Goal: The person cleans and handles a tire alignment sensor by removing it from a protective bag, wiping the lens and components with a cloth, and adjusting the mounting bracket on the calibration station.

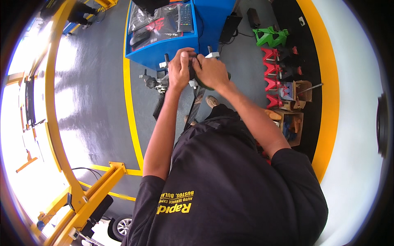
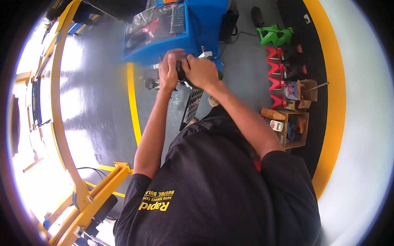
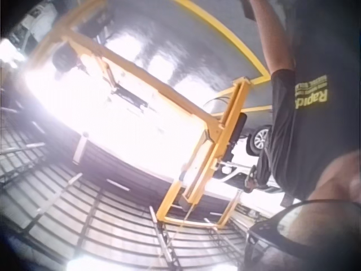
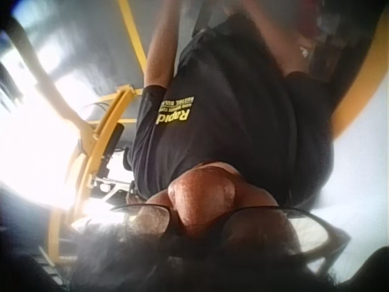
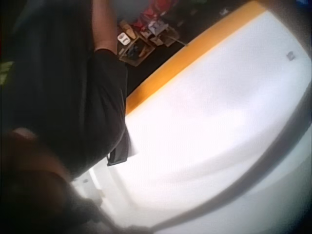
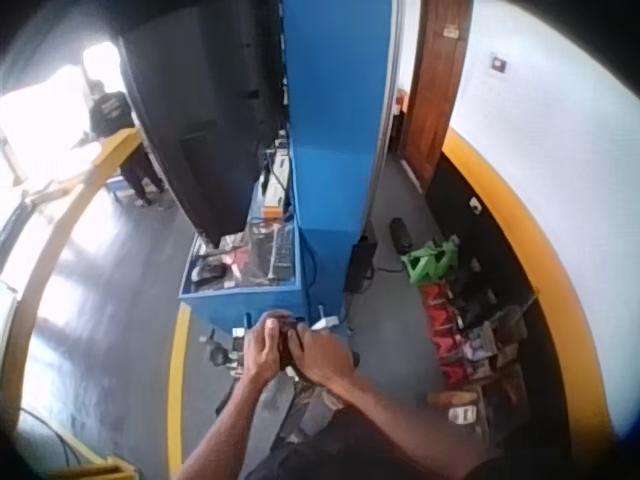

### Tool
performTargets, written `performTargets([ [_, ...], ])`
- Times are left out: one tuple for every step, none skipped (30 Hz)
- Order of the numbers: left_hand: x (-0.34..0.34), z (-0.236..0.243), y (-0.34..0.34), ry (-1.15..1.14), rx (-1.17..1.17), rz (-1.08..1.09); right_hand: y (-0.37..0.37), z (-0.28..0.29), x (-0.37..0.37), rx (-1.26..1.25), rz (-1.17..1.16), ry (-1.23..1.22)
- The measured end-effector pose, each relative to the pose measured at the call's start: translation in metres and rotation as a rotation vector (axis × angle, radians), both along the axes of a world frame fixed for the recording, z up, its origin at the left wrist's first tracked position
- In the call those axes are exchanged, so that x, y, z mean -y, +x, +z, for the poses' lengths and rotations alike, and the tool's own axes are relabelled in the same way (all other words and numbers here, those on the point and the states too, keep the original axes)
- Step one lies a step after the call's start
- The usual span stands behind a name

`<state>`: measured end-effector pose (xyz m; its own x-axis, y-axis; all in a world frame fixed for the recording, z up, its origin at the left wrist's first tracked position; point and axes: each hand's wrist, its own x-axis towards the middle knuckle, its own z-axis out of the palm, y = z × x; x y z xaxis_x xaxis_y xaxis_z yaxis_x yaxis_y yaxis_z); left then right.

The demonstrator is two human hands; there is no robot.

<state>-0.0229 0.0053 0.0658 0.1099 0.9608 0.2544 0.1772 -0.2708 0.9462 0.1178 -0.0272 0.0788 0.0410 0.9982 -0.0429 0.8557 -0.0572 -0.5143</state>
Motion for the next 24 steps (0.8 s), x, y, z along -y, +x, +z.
performTargets([
  [0.006,-0.003,0.01,0.042,0.028,0.113,0.007,-0.003,-0.009,-0.093,0.069,0.08],
  [0.012,-0.011,0.02,0.089,0.057,0.397,0.01,-0.005,-0.018,-0.189,0.138,0.161],
  [0.012,-0.017,0.028,0.02,0.133,0.503,0.011,-0.008,-0.028,-0.285,0.205,0.242],
  [0.014,-0.017,0.038,-0.058,0.21,0.604,0.01,-0.011,-0.035,-0.356,0.285,0.212],
  [0.014,-0.016,0.045,-0.138,0.287,0.702,0.008,-0.014,-0.036,-0.342,0.273,0.161],
  [0.009,-0.015,0.047,-0.205,0.249,0.701,0.006,-0.018,-0.036,-0.328,0.259,0.11],
  [0.004,-0.015,0.043,-0.23,0.252,0.588,0.003,-0.02,-0.038,-0.312,0.262,0.061],
  [-0.005,-0.015,0.035,-0.251,0.258,0.471,-0.004,-0.021,-0.028,-0.258,0.119,0.101],
  [-0.016,-0.014,0.028,-0.271,0.263,0.352,-0.011,-0.024,-0.016,-0.22,0.018,0.161],
  [-0.03,-0.019,0.017,-0.176,0.175,0.262,-0.022,-0.027,-0.002,-0.19,-0.07,0.22],
  [-0.035,-0.014,0.019,-0.148,0.059,0.168,-0.028,-0.028,0.011,-0.157,-0.17,0.277],
  [-0.04,-0.008,0.02,-0.119,-0.059,0.075,-0.03,-0.028,0.021,-0.144,-0.19,0.325],
  [-0.042,-0.002,0.02,-0.092,-0.178,-0.025,-0.026,-0.028,0.025,-0.115,-0.142,0.296],
  [-0.041,0.005,0.022,-0.04,-0.339,-0.092,-0.017,-0.028,0.026,-0.087,-0.094,0.275],
  [-0.037,0.011,0.023,-0.038,-0.374,-0.098,-0.007,-0.027,0.027,-0.06,-0.045,0.253],
  [-0.037,0.007,0.019,-0.048,-0.265,-0.059,0.004,-0.017,0.02,0.017,0.055,0.177],
  [-0.035,0.002,0.018,-0.06,-0.155,-0.03,0.008,-0.011,0.01,-0.042,0.093,0.211],
  [-0.032,-0.004,0.017,-0.042,-0.008,0.104,0.011,-0.006,-0.002,-0.102,0.133,0.244],
  [-0.024,-0.007,0.018,-0.029,0.142,0.231,0.016,-0.004,-0.012,-0.158,0.168,0.274],
  [-0.014,-0.005,0.02,-0.067,0.26,0.331,0.015,0.0,-0.022,-0.284,0.146,0.27],
  [0.001,-0.005,0.029,-0.046,0.245,0.492,0.014,-0.005,-0.034,-0.361,0.212,0.275],
  [0.011,-0.018,0.034,-0.089,0.313,0.523,0.009,-0.01,-0.042,-0.443,0.292,0.278],
  [0.018,-0.025,0.038,-0.133,0.381,0.557,0.0,-0.012,-0.047,-0.525,0.377,0.279],
  [0.018,-0.031,0.041,-0.134,0.339,0.577,-0.012,-0.015,-0.041,-0.416,0.318,0.199],
])
